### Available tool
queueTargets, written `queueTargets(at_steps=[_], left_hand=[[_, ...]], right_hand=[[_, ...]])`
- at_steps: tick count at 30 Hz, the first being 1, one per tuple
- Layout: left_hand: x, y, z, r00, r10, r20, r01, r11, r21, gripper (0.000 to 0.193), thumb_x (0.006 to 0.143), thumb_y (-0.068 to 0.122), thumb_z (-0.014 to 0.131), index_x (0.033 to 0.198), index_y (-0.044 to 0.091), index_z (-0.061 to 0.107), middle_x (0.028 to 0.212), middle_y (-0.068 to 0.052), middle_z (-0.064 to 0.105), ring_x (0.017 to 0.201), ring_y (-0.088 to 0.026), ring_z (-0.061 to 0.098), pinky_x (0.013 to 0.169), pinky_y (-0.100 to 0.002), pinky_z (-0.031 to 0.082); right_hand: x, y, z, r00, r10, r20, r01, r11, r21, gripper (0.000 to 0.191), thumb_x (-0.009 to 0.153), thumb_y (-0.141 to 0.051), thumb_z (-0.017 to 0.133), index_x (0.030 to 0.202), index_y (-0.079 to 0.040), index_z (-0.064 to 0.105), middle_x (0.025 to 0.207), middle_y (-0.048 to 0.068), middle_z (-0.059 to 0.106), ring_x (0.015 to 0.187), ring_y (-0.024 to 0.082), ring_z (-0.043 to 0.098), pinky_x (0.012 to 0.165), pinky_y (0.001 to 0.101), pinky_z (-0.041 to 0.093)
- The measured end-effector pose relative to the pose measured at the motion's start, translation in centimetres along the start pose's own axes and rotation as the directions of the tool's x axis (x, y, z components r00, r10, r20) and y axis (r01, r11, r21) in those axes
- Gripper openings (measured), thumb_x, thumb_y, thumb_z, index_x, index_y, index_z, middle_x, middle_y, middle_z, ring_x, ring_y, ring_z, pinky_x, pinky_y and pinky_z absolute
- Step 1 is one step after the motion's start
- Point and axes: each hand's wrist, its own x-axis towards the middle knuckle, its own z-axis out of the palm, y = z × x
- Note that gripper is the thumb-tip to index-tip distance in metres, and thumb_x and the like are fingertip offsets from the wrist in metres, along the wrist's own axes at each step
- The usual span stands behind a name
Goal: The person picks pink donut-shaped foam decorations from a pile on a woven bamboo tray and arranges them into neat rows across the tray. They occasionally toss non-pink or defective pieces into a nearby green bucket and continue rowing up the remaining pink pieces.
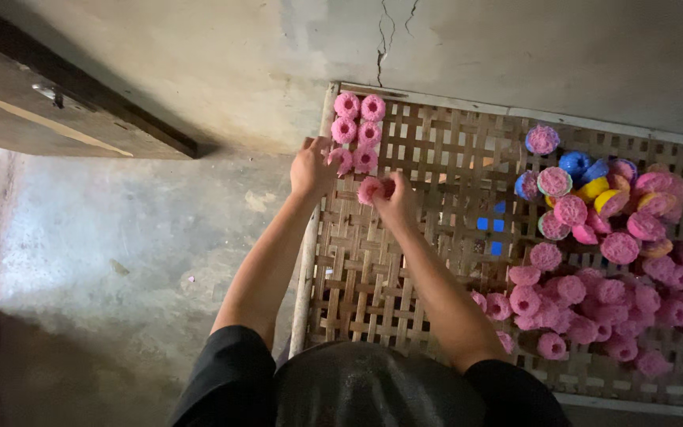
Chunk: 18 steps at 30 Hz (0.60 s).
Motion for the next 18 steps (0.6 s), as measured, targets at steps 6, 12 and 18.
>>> queueTargets(at_steps=[6, 12, 18], left_hand=[[4.2, -1.4, 2.2, 0.995, -0.014, 0.098, -0.006, 0.980, 0.198, 0.024, 0.076, 0.026, 0.077, 0.099, 0.019, 0.075, 0.108, -0.011, 0.070, 0.099, -0.034, 0.069, 0.084, -0.046, 0.057], [5.1, -1.9, 2.8, 0.998, -0.026, 0.065, 0.012, 0.979, 0.204, 0.029, 0.075, 0.026, 0.077, 0.101, 0.015, 0.072, 0.108, -0.012, 0.070, 0.099, -0.034, 0.070, 0.086, -0.045, 0.058], [3.5, -1.1, 0.5, 0.991, -0.110, 0.083, 0.096, 0.984, 0.150, 0.036, 0.080, 0.041, 0.076, 0.109, 0.021, 0.073, 0.110, -0.005, 0.074, 0.099, -0.029, 0.071, 0.085, -0.045, 0.057]], right_hand=[[-0.2, -1.8, 1.1, 0.987, 0.067, 0.145, -0.092, 0.980, 0.175, 0.022, 0.096, -0.020, 0.072, 0.107, -0.004, 0.061, 0.097, 0.011, 0.071, 0.083, 0.020, 0.073, 0.076, 0.0339, 0.064], [0.1, -2.5, 1.0, 0.993, 0.018, 0.114, -0.035, 0.988, 0.149, 0.025, 0.096, -0.027, 0.068, 0.102, -0.003, 0.062, 0.093, 0.010, 0.071, 0.078, 0.020, 0.072, 0.073, 0.0357, 0.064], [1.6, -1.8, 4.0, 0.998, 0.028, 0.063, -0.036, 0.989, 0.143, 0.036, 0.095, -0.041, 0.069, 0.100, -0.006, 0.063, 0.088, 0.009, 0.071, 0.074, 0.020, 0.070, 0.069, 0.0366, 0.063]])
